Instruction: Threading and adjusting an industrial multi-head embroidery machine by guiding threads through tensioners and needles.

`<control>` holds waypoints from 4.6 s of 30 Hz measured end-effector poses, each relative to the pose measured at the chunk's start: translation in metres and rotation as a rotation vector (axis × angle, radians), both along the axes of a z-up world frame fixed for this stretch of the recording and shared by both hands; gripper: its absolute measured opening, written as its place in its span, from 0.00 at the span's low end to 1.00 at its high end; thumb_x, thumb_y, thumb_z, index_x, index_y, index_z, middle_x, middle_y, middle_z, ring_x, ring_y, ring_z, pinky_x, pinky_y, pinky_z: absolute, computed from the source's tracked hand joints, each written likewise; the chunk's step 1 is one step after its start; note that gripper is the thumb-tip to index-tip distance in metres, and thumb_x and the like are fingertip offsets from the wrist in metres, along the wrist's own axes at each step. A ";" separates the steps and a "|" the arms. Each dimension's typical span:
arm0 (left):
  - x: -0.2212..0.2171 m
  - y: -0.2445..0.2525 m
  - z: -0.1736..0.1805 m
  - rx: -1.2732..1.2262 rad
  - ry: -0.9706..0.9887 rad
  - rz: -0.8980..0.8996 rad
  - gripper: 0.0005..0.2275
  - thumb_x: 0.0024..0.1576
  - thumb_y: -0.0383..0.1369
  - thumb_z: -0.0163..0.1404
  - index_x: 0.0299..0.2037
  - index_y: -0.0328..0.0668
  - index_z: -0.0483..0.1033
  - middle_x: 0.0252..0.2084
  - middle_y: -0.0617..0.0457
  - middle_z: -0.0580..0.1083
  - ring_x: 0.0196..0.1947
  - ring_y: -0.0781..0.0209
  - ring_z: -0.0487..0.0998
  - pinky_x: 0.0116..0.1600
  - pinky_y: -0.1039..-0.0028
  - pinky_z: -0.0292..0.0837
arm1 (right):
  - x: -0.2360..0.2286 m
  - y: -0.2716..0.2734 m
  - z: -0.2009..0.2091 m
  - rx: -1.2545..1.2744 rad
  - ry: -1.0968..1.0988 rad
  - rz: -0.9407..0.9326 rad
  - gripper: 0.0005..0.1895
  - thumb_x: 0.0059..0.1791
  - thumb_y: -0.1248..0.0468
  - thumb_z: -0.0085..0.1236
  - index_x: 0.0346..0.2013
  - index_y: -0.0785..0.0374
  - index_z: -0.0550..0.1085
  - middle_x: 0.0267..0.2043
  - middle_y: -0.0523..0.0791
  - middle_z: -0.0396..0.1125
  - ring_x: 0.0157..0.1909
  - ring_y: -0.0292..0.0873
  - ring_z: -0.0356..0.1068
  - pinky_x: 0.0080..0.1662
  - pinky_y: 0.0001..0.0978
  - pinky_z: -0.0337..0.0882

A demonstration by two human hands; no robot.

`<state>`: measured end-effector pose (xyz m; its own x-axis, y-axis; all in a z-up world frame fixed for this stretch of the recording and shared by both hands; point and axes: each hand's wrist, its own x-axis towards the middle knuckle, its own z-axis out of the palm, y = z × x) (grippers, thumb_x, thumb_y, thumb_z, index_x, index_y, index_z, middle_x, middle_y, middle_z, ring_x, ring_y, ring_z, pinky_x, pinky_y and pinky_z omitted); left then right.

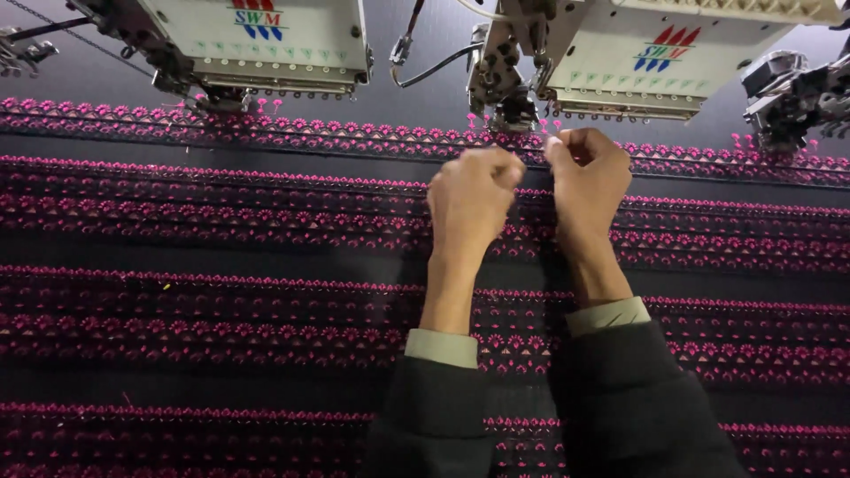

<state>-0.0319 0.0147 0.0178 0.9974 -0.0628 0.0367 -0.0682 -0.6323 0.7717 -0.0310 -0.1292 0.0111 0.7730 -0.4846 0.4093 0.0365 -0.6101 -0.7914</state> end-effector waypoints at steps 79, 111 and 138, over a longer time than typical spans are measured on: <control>0.079 0.274 -0.013 -0.185 -0.091 0.547 0.12 0.53 0.35 0.54 0.45 0.71 0.80 0.31 0.52 0.81 0.40 0.43 0.84 0.49 0.52 0.78 | 0.002 0.359 0.025 0.416 0.022 0.177 0.08 0.54 0.64 0.53 0.36 0.57 0.81 0.14 0.42 0.60 0.20 0.33 0.55 0.29 0.24 0.56; 0.008 0.340 0.025 -0.063 0.025 0.023 0.02 0.59 0.39 0.52 0.39 0.66 0.74 0.35 0.52 0.78 0.47 0.45 0.80 0.54 0.56 0.76 | 0.009 0.361 0.040 0.447 0.130 0.451 0.15 0.52 0.61 0.55 0.51 0.61 0.80 0.27 0.41 0.68 0.23 0.27 0.54 0.25 0.19 0.54; 0.075 0.329 -0.026 0.384 -0.566 0.361 0.08 0.52 0.28 0.61 0.40 0.46 0.77 0.39 0.55 0.70 0.42 0.55 0.75 0.41 0.65 0.80 | 0.008 0.355 0.037 0.526 0.036 0.532 0.08 0.56 0.64 0.52 0.34 0.63 0.73 0.28 0.48 0.68 0.15 0.34 0.54 0.21 0.23 0.54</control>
<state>0.0426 0.3436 -0.0086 0.7941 0.1513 0.5886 -0.1260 -0.9065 0.4030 -0.0235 0.2254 0.0484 0.9662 -0.1664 0.1971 0.1900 -0.0576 -0.9801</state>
